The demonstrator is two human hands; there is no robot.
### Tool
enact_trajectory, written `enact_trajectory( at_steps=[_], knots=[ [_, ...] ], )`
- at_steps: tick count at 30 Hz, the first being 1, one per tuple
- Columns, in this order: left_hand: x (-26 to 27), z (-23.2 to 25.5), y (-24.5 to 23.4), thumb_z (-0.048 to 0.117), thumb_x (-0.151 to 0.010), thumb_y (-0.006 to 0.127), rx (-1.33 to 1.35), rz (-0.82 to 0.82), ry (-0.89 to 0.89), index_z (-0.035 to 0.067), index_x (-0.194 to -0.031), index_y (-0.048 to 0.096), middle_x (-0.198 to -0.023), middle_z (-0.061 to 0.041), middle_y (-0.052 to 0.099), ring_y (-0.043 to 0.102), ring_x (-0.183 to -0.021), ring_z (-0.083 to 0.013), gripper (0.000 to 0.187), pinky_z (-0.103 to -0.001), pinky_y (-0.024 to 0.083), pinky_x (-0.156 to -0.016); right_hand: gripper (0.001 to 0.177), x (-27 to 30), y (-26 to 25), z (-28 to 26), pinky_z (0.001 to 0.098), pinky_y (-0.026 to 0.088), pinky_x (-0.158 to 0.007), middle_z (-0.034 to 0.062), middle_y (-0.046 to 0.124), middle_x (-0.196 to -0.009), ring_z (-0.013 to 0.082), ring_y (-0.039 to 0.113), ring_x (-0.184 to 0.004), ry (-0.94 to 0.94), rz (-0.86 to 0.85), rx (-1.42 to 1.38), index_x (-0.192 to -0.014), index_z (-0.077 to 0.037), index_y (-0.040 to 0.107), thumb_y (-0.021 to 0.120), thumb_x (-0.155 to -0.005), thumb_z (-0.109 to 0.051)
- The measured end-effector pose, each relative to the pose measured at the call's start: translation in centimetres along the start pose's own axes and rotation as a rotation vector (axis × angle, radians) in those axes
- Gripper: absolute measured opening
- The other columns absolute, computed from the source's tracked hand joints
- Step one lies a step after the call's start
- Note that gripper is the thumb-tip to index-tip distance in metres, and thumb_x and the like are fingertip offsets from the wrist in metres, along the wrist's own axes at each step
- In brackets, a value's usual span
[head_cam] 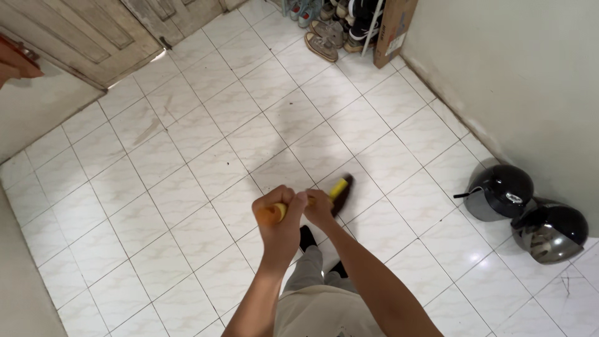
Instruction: The person sweeps the white tiled floor using a broom, moving dirt and debris across the room towards the door and around stored items.
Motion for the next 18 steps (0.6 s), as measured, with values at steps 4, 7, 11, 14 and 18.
enact_trajectory(
  at_steps=[4, 7, 11, 14, 18],
  knots=[
    [-2.7, 3.0, -2.5, -0.002, -0.09, 0.065, 0.009, -0.064, 0.205, 0.006, -0.067, 0.05, -0.063, 0.001, 0.051, 0.047, -0.059, -0.0076, 0.028, -0.025, 0.039, -0.054, 0.031, -5.7, 3.5, -5.5, 0.0454, 0.041, -0.065, 0.0144, 0.05, -0.059, 0.0323, 0.055, -0.063, 0.081, -0.369, 0.103, -0.068, -0.001, 0.053, 0.079, -0.076, -0.016],
    [-6.5, 4.3, -6.4, 0.003, -0.09, 0.068, 0.229, 0.094, 0.143, 0.013, -0.068, 0.041, -0.062, 0.0, 0.046, 0.047, -0.057, -0.0118, 0.036, -0.029, 0.04, -0.055, 0.021, -7.6, 3.8, -10.0, 0.0469, 0.038, -0.073, 0.0077, 0.061, -0.055, 0.0265, 0.062, -0.059, 0.129, -0.42, 0.234, -0.064, -0.007, 0.062, 0.073, -0.079, -0.017],
    [-10.5, 4.0, -8.6, 0.007, -0.093, 0.069, 0.352, 0.163, 0.113, 0.015, -0.067, 0.038, -0.055, 0.001, 0.041, 0.039, -0.048, -0.0118, 0.041, -0.031, 0.038, -0.052, 0.018, -8.6, 1.9, -10.1, 0.0513, 0.043, -0.074, 0.0046, 0.062, -0.062, 0.0262, 0.063, -0.066, 0.219, -0.482, 0.395, -0.07, -0.012, 0.065, 0.07, -0.081, -0.026],
    [-12.2, -1.3, -7.0, 0.007, -0.092, 0.069, 0.444, 0.216, -0.078, 0.015, -0.067, 0.041, -0.055, 0.001, 0.04, 0.04, -0.049, -0.0126, 0.038, -0.031, 0.037, -0.053, 0.015, -7.4, -1.3, -5.4, 0.0552, 0.045, -0.078, 0.0031, 0.065, -0.069, 0.0264, 0.066, -0.073, 0.338, -0.534, 0.584, -0.079, -0.016, 0.069, 0.063, -0.086, -0.028],
    [-10.8, -10.5, -3.2, 0.005, -0.092, 0.066, 0.516, 0.106, -0.39, 0.012, -0.064, 0.045, -0.058, -0.001, 0.045, 0.049, -0.058, -0.0157, 0.035, -0.037, 0.051, -0.072, 0.015, -3.8, -7.4, 2.1, 0.0591, 0.035, -0.093, 0.0044, 0.072, -0.068, 0.0262, 0.07, -0.076, 0.669, -0.517, 0.625, -0.079, -0.018, 0.075, 0.064, -0.087, -0.025]
  ],
)
Point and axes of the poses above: each hand's wrist, its own x-axis away from the middle knuckle, its own y-axis out of the palm, z = x × y, the point moved 5 cm from there along -x, towards the middle knuckle
